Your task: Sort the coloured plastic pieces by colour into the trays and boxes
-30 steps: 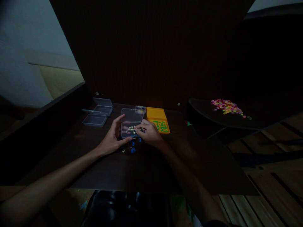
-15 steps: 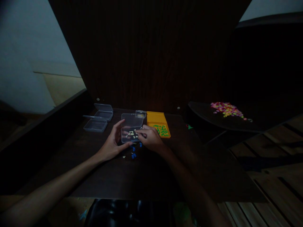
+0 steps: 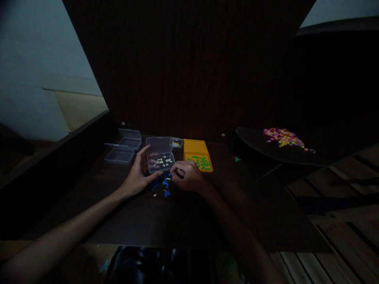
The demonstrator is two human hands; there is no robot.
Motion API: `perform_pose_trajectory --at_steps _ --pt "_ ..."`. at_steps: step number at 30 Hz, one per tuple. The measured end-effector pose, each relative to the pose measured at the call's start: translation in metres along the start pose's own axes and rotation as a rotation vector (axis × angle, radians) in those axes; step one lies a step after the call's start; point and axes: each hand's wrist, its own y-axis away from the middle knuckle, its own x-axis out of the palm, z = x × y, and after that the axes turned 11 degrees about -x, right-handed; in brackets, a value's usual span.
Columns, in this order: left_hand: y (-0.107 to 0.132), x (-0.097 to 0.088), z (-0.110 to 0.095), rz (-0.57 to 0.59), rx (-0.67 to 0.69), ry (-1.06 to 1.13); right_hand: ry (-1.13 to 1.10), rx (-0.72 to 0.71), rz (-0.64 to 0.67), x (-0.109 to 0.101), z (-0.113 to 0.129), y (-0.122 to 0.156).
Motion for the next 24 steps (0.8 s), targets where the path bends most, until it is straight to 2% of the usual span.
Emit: perform_pose_trajectory --at_steps 5,8,12,17,24 --pt "-0.004 -0.003 0.001 -0.074 0.002 -0.016 0.062 0.042 0.278 0.005 0.000 -0.001" --pt "-0.004 -0.003 0.000 -0.076 0.008 -0.023 0.142 0.080 0.375 0.013 -0.003 0.001" --pt "-0.003 -0.003 0.000 -0.065 0.030 -0.026 0.170 0.082 0.383 0.021 -0.009 0.005" --pt "-0.003 -0.003 -0.001 -0.061 0.021 -0.030 0.131 0.080 0.326 0.018 -0.010 0.003" --pt "-0.003 -0.003 -0.002 -0.058 0.025 -0.027 0.198 0.100 0.395 0.022 -0.012 0.007"
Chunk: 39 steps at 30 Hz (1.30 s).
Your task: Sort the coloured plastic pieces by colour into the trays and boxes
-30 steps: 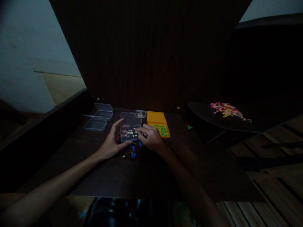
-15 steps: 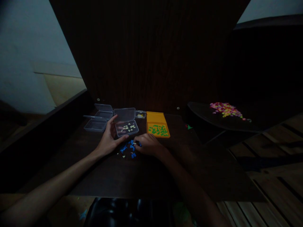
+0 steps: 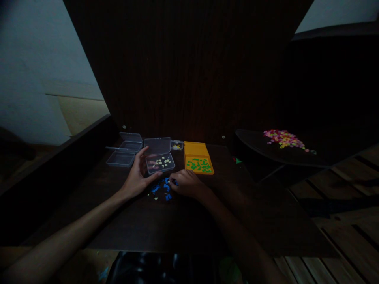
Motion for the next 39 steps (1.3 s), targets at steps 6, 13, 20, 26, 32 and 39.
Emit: perform_pose_trajectory --at_steps 6,13,20,26,32,39 --pt "-0.002 -0.001 0.004 0.013 -0.008 0.002 0.048 0.067 0.005 0.006 -0.002 0.000" --pt "-0.001 -0.002 0.002 -0.004 0.000 -0.037 0.020 0.142 0.049 -0.006 0.004 -0.003" --pt "-0.001 -0.002 0.004 0.008 0.020 -0.027 -0.469 0.178 -0.252 -0.027 0.003 -0.002" --pt "0.003 0.001 0.001 0.075 -0.004 -0.012 -0.483 0.206 -0.475 -0.024 -0.002 -0.004" --pt "0.008 0.003 -0.002 0.147 -0.013 -0.009 -0.276 0.206 -0.419 -0.023 0.001 -0.006" --pt "0.009 0.004 -0.001 0.191 -0.028 -0.002 -0.209 0.198 -0.384 -0.023 0.002 -0.005"
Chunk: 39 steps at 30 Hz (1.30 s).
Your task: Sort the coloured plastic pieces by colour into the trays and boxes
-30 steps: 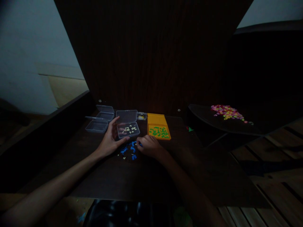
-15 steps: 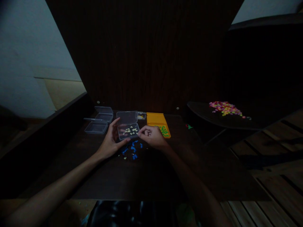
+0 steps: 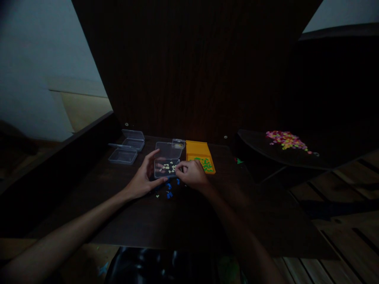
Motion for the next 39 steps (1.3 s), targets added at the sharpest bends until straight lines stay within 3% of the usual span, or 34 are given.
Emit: perform_pose_trajectory --at_steps 6,10,17,27,39 --pt "0.001 0.000 -0.002 -0.007 0.012 0.002 -0.002 -0.026 -0.056 0.002 -0.001 0.001" --pt "-0.002 -0.003 0.000 -0.044 0.003 -0.003 -0.062 -0.126 -0.107 -0.004 0.005 0.006" --pt "-0.009 -0.010 0.006 -0.149 -0.005 -0.012 -0.058 -0.382 0.353 -0.002 0.019 0.013" --pt "-0.011 -0.014 0.002 -0.145 -0.007 0.000 0.128 -0.314 0.406 0.037 0.032 0.027" --pt "-0.011 -0.012 0.004 -0.157 -0.023 -0.007 0.199 -0.304 0.402 0.041 0.036 0.028"
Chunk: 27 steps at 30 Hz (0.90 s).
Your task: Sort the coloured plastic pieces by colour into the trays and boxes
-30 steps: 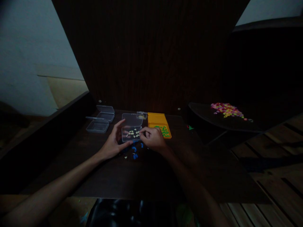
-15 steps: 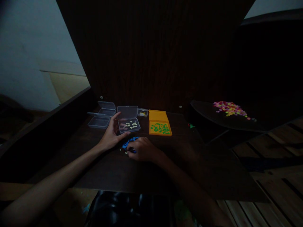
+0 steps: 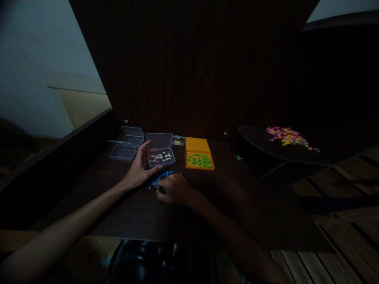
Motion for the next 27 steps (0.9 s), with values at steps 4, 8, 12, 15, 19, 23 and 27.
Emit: perform_pose_trajectory --at_steps 4,8,12,15,19,23,27 --pt "-0.0004 -0.0003 0.0002 -0.012 0.027 -0.005 0.055 0.030 0.004 0.0003 0.0028 0.0003" --pt "-0.0014 -0.0012 0.0013 -0.040 0.039 -0.003 0.080 0.051 0.000 0.0038 0.0033 -0.0007" --pt "-0.0022 -0.0005 0.0022 -0.075 0.063 -0.001 0.091 0.069 0.032 0.0033 0.0055 -0.0023" --pt "-0.0017 0.0005 0.0022 -0.087 0.071 0.002 0.098 0.071 0.064 0.0013 0.0079 -0.0034" --pt "-0.0006 0.0009 0.0013 -0.068 0.052 0.007 0.100 0.063 0.085 0.0008 0.0090 -0.0039" --pt "-0.0005 0.0009 0.0009 -0.056 0.054 0.021 0.056 0.047 0.024 -0.0002 0.0072 -0.0034" --pt "-0.0003 0.0012 0.0018 -0.059 0.070 0.011 -0.074 0.028 -0.114 -0.0055 -0.0003 -0.0033"
